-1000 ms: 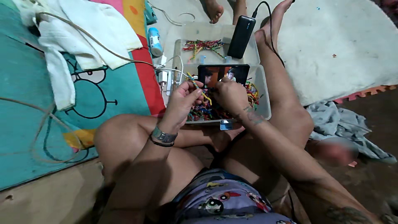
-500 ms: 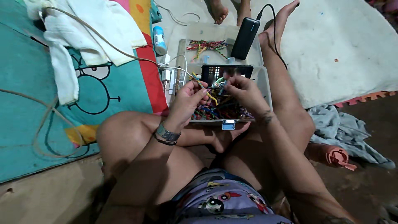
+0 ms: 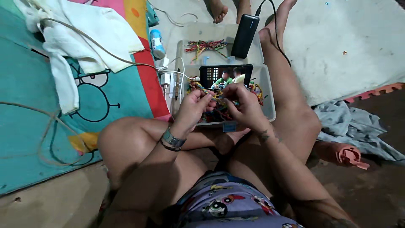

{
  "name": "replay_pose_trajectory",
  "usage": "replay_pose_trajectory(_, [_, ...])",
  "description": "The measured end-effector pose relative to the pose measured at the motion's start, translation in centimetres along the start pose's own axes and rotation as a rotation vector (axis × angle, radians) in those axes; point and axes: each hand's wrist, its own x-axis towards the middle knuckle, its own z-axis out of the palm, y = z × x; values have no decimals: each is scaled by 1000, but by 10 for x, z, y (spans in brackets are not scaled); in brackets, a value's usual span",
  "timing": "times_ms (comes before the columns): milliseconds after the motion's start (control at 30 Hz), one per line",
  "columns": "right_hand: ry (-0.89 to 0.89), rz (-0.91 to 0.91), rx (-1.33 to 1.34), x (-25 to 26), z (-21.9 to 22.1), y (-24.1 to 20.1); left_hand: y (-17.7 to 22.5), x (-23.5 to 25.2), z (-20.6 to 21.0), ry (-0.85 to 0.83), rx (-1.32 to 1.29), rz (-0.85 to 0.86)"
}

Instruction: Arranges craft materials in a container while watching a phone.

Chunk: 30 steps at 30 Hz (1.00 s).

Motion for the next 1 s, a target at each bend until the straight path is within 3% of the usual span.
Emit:
replay_pose_trajectory(567, [25,-33,-61,-5,2,7,-4,5,2,-40,-7,-20])
replay_pose_trajectory(700, [40,30,-91,-6,6,6,-6,5,2,-41,-20,-32])
replay_pose_trajectory(833, [50,108,-52,-6,7,2,-8,5,1,-84,22,48])
replay_pose_trajectory(1000, [88,134,33,-7,9,-2,-9,8,8,-20,171,122])
